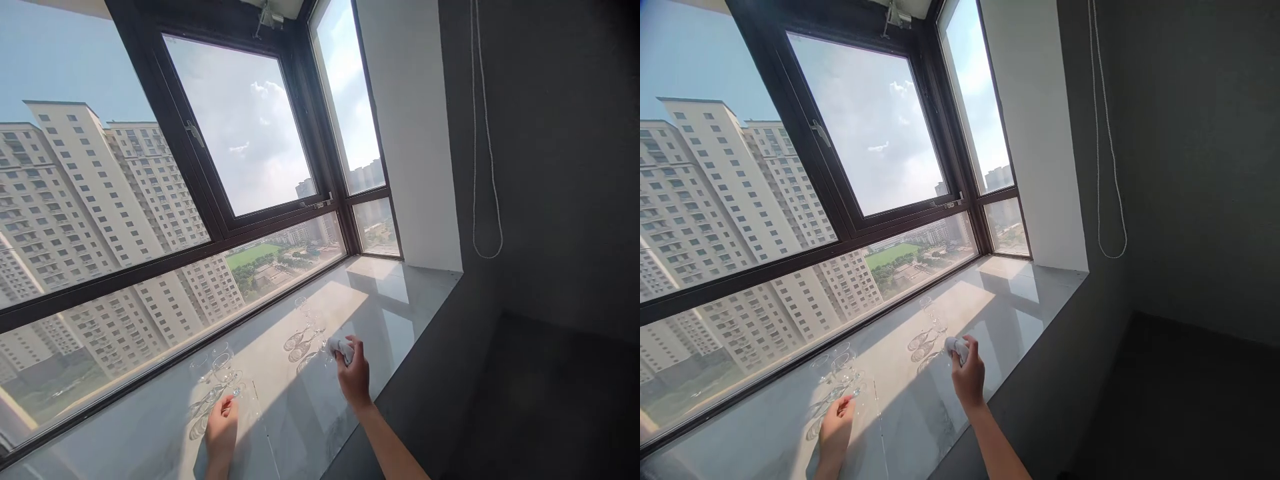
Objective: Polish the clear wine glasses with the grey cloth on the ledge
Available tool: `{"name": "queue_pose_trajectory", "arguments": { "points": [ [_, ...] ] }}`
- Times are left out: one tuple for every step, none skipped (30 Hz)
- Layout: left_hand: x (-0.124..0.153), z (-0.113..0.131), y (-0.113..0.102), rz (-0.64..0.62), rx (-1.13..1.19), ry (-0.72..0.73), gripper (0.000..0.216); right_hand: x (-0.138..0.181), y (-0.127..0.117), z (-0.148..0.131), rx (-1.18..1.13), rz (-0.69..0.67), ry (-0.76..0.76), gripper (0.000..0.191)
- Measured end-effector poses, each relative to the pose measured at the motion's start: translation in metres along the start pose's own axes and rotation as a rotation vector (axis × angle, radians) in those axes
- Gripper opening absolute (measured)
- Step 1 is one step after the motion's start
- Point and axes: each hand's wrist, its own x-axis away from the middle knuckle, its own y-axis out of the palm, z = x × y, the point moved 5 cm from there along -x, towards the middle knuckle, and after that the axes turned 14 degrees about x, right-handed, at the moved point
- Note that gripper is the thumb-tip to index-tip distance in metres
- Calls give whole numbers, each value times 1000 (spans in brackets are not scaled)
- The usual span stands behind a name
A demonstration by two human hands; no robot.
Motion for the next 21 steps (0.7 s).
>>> {"name": "queue_pose_trajectory", "arguments": {
  "points": [
    [0, 2, 0, -7, -13, 1, 30, 6, -1, 0, -19, -17, 9, 32],
    [0, 3, 0, -11, -26, 2, 30, 11, -1, 2, -36, -34, 24, 32],
    [0, 4, 0, -11, -35, 4, 30, 16, -1, 4, -49, -48, 42, 31],
    [-1, 5, 0, -7, -41, 6, 30, 18, 0, 7, -57, -59, 61, 31],
    [-2, 5, 0, 0, -44, 10, 29, 20, 0, 10, -61, -62, 80, 29],
    [-3, 6, 1, 9, -45, 16, 28, 20, 0, 14, -61, -63, 97, 28],
    [-4, 7, 1, 19, -43, 24, 27, 19, 0, 17, -61, -64, 109, 27],
    [-4, 7, 2, 26, -41, 33, 26, 18, 1, 19, -62, -68, 113, 26],
    [-5, 8, 3, 31, -40, 42, 25, 17, 2, 20, -66, -73, 110, 26],
    [-5, 9, 4, 30, -38, 52, 24, 16, 2, 21, -69, -81, 101, 27],
    [-5, 10, 5, 24, -36, 65, 23, 16, 3, 22, -71, -91, 88, 27],
    [-4, 11, 6, 18, -37, 76, 22, 16, 4, 22, -71, -104, 72, 27],
    [-4, 12, 8, 14, -43, 85, 21, 17, 6, 23, -66, -116, 59, 27],
    [-4, 13, 8, 18, -52, 91, 20, 18, 7, 23, -57, -125, 50, 26],
    [-4, 15, 9, 28, -62, 92, 20, 19, 7, 24, -45, -131, 43, 26],
    [-4, 16, 9, 46, -74, 84, 20, 19, 8, 24, -32, -135, 36, 26],
    [-3, 17, 9, 70, -87, 66, 20, 20, 8, 25, -19, -136, 27, 25],
    [-3, 18, 9, 93, -97, 42, 22, 20, 8, 25, -6, -137, 18, 25],
    [-3, 18, 9, 115, -105, 16, 24, 20, 8, 25, 8, -140, 9, 25],
    [-3, 18, 9, 126, -108, -8, 27, 20, 7, 24, 23, -147, -1, 25],
    [-2, 19, 10, 136, -110, -23, 30, 21, 7, 24, 39, -157, -10, 26]
  ]
}}
